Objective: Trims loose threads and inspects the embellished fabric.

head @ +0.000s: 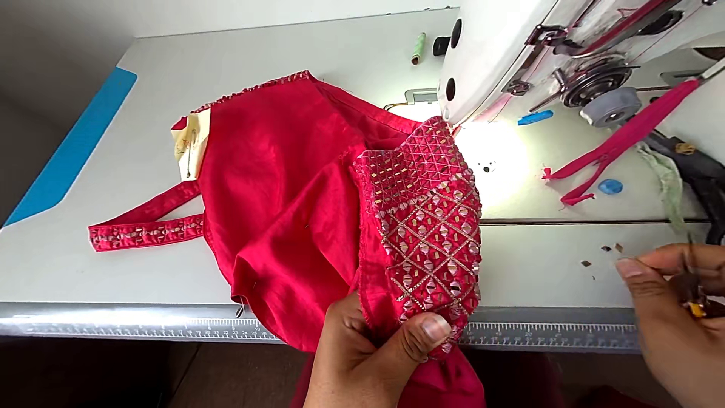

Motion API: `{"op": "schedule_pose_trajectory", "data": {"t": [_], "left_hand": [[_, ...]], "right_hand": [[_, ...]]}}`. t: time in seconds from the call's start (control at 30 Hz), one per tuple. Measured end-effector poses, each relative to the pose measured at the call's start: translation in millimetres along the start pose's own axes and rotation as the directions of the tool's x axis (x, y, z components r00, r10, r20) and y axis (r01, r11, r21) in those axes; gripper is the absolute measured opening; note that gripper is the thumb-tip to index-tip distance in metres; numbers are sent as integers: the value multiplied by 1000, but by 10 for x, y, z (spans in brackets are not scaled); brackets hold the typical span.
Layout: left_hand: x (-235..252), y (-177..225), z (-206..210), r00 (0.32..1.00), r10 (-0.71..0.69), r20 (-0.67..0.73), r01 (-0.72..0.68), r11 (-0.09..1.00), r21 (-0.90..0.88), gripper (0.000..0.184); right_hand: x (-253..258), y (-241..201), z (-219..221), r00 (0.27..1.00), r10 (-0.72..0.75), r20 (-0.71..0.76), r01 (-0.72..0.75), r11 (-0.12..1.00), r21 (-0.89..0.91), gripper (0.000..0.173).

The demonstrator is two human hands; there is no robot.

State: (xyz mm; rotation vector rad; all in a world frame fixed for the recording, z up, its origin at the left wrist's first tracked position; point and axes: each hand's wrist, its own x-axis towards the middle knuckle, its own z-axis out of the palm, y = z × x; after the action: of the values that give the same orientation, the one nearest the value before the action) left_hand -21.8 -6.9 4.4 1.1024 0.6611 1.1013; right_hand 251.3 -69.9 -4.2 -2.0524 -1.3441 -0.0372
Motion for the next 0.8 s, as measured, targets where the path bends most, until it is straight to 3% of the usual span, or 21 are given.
{"op": "schedule_pose_trajectory", "data": {"t": [0.2,0.3,0.37,0.43,0.57,0.63,0.8], "left_hand": [[3,8,-5,999,16,32,-16,1000,7,10],[7,8,26,1000,14,21,-14,1000,-4,10],[12,11,41,1000,13,12,-13,1000,-5,10],[14,11,49,1000,18,5,-18,1000,-2,10],[4,4,24,1000,2,0,-2,999,-50,12],[-3,13,7,1000,-27,3,27,995,-91,16],[-3,29,-17,997,-77,-2,76,984,-163,21]], "right_hand": [[0,-27,-53,997,67,-39,-65,996,59,27],[-35,-159,-50,1000,4,16,-9,960,280,21],[-78,-323,-73,981,-84,174,-13,870,492,18],[-126,-486,-82,906,-208,367,-94,749,656,22],[-193,-679,-37,761,-368,534,-362,441,821,48],[-210,-721,-44,743,-359,565,-477,308,823,48],[-242,-763,-3,785,-260,563,-553,117,825,48]]}}
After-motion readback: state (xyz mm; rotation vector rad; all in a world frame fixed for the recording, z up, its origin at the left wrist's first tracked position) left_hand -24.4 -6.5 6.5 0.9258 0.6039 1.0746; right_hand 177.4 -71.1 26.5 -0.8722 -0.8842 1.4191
